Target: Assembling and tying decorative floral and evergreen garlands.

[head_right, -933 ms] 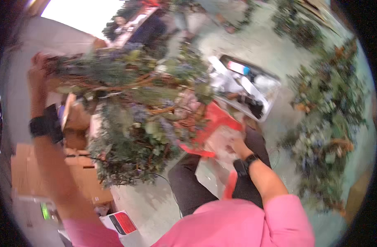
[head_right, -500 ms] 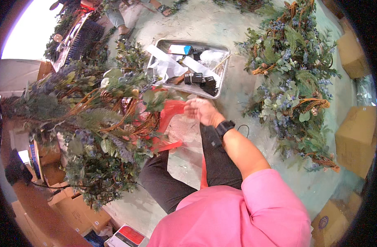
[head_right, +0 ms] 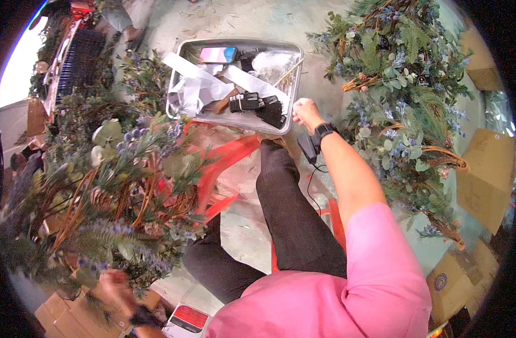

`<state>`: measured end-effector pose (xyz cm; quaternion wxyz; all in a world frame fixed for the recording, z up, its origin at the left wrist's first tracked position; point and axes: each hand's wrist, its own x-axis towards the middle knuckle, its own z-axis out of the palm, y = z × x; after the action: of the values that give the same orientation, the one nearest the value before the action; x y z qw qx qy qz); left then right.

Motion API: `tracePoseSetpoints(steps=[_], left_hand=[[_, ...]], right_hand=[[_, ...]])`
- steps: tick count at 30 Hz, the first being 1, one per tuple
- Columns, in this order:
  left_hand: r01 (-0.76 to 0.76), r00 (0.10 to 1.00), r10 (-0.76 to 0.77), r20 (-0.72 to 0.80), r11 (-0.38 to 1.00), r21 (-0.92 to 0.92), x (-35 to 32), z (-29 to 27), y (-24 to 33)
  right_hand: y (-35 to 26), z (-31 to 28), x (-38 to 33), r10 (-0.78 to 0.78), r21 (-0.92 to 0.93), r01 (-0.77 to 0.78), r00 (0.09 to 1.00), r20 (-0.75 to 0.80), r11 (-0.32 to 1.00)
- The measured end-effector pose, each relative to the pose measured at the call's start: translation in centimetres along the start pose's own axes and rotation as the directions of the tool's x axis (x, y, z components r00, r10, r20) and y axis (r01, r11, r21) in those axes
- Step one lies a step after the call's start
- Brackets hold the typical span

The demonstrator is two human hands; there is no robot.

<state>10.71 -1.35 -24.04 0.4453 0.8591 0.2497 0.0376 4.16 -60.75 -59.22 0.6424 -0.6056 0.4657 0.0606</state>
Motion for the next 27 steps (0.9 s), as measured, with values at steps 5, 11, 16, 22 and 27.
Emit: tracePoseSetpoints(steps=[5, 11, 16, 22, 27], left_hand=[[0.232, 0.852, -0.216, 0.477, 0.972, 0.026, -10.4, 10.9, -9.9], [0.31, 0.489, -0.445, 0.75, 0.892, 0.328, -12.7, 20.4, -17.3], [0.329, 0.408, -0.446, 0.797, 0.886, 0.327, -13.9, 22.9, -20.7], [0.388, 0.34, -0.472, 0.814, 0.858, 0.336, -15.0, 23.0, -24.7], [0.299, 0.357, -0.473, 0.806, 0.875, 0.381, -14.9, 23.1, -25.3]], right_hand=[[-1.0, 2.2, 4.7, -0.039, 0.021, 0.04, 0.998, -0.055, 0.999], [-1.0, 5.0, 10.5, -0.123, -0.137, 0.106, 0.985, -0.124, 0.985], [-2.2, 8.3, 12.4, -0.377, -0.775, 0.067, 0.897, -0.229, 0.629], [-1.6, 9.1, 12.4, -0.39, -0.745, -0.01, 0.847, -0.361, 0.667], [-1.8, 7.8, 12.4, -0.431, -0.751, 0.07, 0.852, -0.297, 0.657]])
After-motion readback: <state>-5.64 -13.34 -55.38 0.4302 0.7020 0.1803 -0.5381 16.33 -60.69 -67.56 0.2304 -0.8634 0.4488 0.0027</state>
